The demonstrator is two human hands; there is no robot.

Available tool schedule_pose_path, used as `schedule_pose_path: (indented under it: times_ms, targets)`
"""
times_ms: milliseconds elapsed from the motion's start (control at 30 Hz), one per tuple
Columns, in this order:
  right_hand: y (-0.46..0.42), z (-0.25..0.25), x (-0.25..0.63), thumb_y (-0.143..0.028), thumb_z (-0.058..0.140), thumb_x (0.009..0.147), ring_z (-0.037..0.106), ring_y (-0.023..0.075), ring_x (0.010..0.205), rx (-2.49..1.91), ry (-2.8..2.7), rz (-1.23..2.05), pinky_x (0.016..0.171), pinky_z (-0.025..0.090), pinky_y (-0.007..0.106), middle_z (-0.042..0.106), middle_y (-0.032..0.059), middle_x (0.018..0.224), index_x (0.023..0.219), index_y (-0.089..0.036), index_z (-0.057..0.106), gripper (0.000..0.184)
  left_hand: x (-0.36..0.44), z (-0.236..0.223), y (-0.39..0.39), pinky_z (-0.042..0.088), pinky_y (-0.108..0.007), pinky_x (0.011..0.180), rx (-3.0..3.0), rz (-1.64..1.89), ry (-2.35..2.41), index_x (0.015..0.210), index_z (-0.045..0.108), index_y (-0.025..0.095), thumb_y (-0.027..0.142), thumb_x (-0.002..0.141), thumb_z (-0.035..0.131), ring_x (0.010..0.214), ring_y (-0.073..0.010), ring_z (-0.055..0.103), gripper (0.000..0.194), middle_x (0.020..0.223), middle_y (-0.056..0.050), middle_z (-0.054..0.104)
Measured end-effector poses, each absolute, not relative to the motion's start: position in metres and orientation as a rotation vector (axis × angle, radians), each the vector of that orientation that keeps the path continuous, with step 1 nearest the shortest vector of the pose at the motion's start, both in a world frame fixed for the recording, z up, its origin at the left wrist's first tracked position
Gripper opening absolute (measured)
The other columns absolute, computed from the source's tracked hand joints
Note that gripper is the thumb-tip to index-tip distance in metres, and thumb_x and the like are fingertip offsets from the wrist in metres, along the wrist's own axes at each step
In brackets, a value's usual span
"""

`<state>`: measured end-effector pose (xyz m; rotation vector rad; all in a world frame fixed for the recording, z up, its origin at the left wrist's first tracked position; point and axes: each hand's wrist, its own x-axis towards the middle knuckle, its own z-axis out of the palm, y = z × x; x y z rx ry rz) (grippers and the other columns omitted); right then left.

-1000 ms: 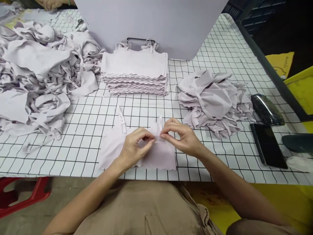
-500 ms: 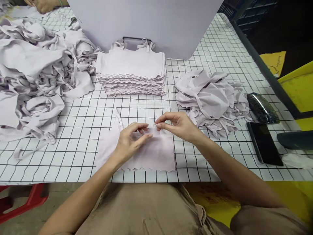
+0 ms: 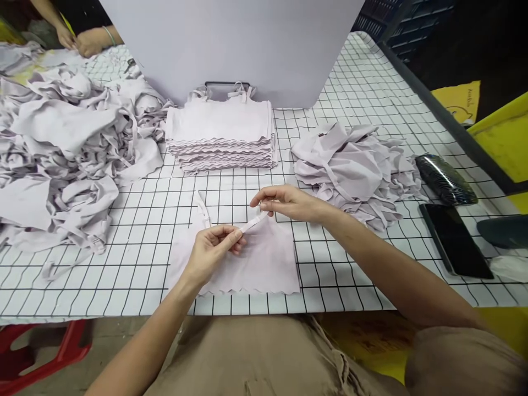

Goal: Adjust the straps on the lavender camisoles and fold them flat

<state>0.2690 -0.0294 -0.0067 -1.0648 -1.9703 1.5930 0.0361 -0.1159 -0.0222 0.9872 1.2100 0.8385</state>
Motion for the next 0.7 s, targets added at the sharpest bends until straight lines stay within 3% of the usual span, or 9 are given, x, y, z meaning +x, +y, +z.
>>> schedule_pose_path:
  times_ms: [167, 267, 333, 400, 467, 600, 700]
  targets:
    - [-0.033, -0.01, 0.273, -0.024, 0.054, 0.092, 0.062, 0.0155, 0.082, -1.127, -2.113, 1.371, 0.077, 0.051, 0.032, 0.07, 0.0054, 0.093, 0.101, -0.019, 0.073, 0.021, 0.035, -0.024, -0.115, 0.057, -0.024, 0.063, 1.075, 0.867, 1.231, 0.082, 0.077, 0.015, 0.039, 0.08, 0.079, 0.065, -0.0127, 0.065, 0.024, 0.076, -0.006, 0.075]
    - [-0.037, -0.012, 0.272, -0.023, 0.058, 0.091, 0.062, 0.0199, 0.094, -1.14, -2.177, 1.155, 0.09, 0.048, 0.04, 0.072, 0.0059, 0.095, 0.097, -0.021, 0.075, 0.019, 0.04, -0.022, -0.112, 0.056, -0.024, 0.06, 1.141, 0.888, 1.256, 0.078, 0.077, 0.016, 0.037, 0.078, 0.081, 0.062, -0.0124, 0.063, 0.021, 0.072, -0.004, 0.073]
    - [-0.042, -0.012, 0.267, -0.027, 0.061, 0.092, 0.063, 0.0212, 0.102, -1.016, -2.184, 1.181, 0.096, 0.046, 0.043, 0.074, 0.0055, 0.102, 0.099, -0.022, 0.076, 0.018, 0.045, -0.018, -0.109, 0.054, -0.024, 0.056, 1.183, 0.889, 1.258, 0.076, 0.076, 0.016, 0.036, 0.077, 0.081, 0.059, -0.0123, 0.062, 0.021, 0.069, -0.003, 0.071]
    - [-0.047, -0.011, 0.26, -0.032, 0.063, 0.092, 0.065, 0.0196, 0.1, -0.885, -2.117, 1.325, 0.093, 0.049, 0.04, 0.075, 0.005, 0.105, 0.1, -0.022, 0.075, 0.018, 0.049, -0.013, -0.105, 0.053, -0.025, 0.055, 1.225, 0.892, 1.237, 0.078, 0.076, 0.017, 0.038, 0.079, 0.08, 0.059, -0.0128, 0.061, 0.021, 0.069, -0.003, 0.071]
    - [-0.053, -0.009, 0.254, -0.032, 0.065, 0.09, 0.066, 0.0173, 0.089, -0.884, -2.017, 1.372, 0.083, 0.051, 0.035, 0.075, 0.0039, 0.093, 0.092, -0.021, 0.075, 0.015, 0.051, -0.012, -0.103, 0.053, -0.027, 0.058, 1.279, 0.906, 1.21, 0.082, 0.076, 0.017, 0.038, 0.083, 0.076, 0.062, -0.0139, 0.062, 0.02, 0.073, -0.003, 0.072]
    - [-0.062, -0.011, 0.255, -0.027, 0.068, 0.087, 0.062, 0.0156, 0.079, -1.021, -1.96, 1.226, 0.076, 0.049, 0.033, 0.07, 0.0017, 0.078, 0.078, -0.02, 0.071, 0.013, 0.049, -0.025, -0.106, 0.053, -0.034, 0.074, 1.609, 0.943, 1.231, 0.089, 0.072, 0.019, 0.027, 0.088, 0.069, 0.079, -0.0179, 0.064, 0.009, 0.085, -0.004, 0.073]
    - [-0.07, -0.019, 0.259, -0.025, 0.066, 0.088, 0.06, 0.0171, 0.081, -1.03, -1.999, 1.182, 0.078, 0.048, 0.034, 0.069, 0.0023, 0.078, 0.078, -0.02, 0.069, 0.012, 0.047, -0.042, -0.113, 0.046, -0.04, 0.08, 1.992, 0.82, 1.355, 0.09, 0.069, 0.02, 0.023, 0.082, 0.078, 0.085, -0.0216, 0.06, 0.012, 0.087, -0.003, 0.072]
